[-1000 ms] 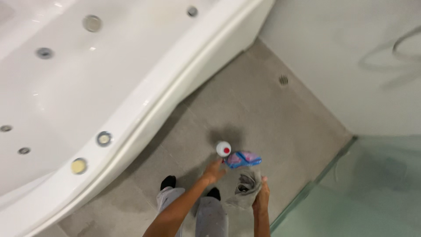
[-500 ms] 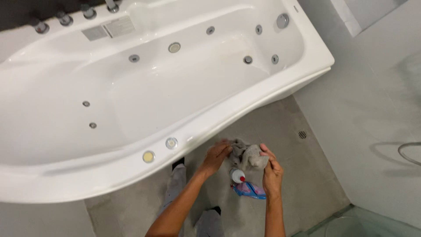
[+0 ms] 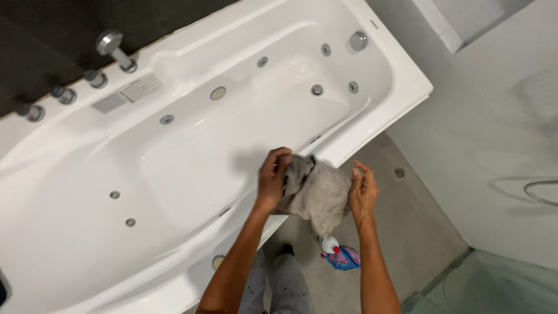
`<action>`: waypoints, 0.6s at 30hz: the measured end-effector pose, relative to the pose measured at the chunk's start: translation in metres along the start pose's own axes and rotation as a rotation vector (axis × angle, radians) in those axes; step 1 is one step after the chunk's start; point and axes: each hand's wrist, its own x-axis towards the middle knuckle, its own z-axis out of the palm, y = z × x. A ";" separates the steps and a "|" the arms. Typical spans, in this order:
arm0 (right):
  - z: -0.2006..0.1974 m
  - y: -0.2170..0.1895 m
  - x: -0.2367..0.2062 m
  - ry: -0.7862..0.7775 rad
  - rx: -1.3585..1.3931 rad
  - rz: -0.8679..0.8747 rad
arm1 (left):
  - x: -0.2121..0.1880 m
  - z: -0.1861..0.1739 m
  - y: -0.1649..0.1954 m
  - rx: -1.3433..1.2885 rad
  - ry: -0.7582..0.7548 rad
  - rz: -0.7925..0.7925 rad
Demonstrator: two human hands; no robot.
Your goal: The person cleans a bathroom sink and faucet with a cloth, then moves to a jacuzzi tub and scrubs its interior with a green brush and cloth. The person wipes the sink, faucet, and tub surfaces thoroughly.
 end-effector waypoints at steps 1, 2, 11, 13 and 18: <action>-0.006 0.003 0.008 0.039 -0.021 -0.020 | 0.005 -0.003 -0.002 -0.108 -0.009 -0.086; -0.013 0.006 0.018 0.076 -0.042 -0.042 | 0.008 -0.004 -0.004 -0.216 -0.016 -0.174; -0.012 0.064 0.146 0.163 -0.589 -0.233 | -0.034 0.080 -0.078 0.008 -0.186 -0.616; 0.019 0.084 0.158 0.014 -0.568 -0.238 | -0.015 0.088 -0.111 0.260 -0.017 -0.509; 0.084 0.122 0.128 -0.287 -0.602 -0.336 | 0.027 0.145 -0.181 1.112 -0.365 -0.135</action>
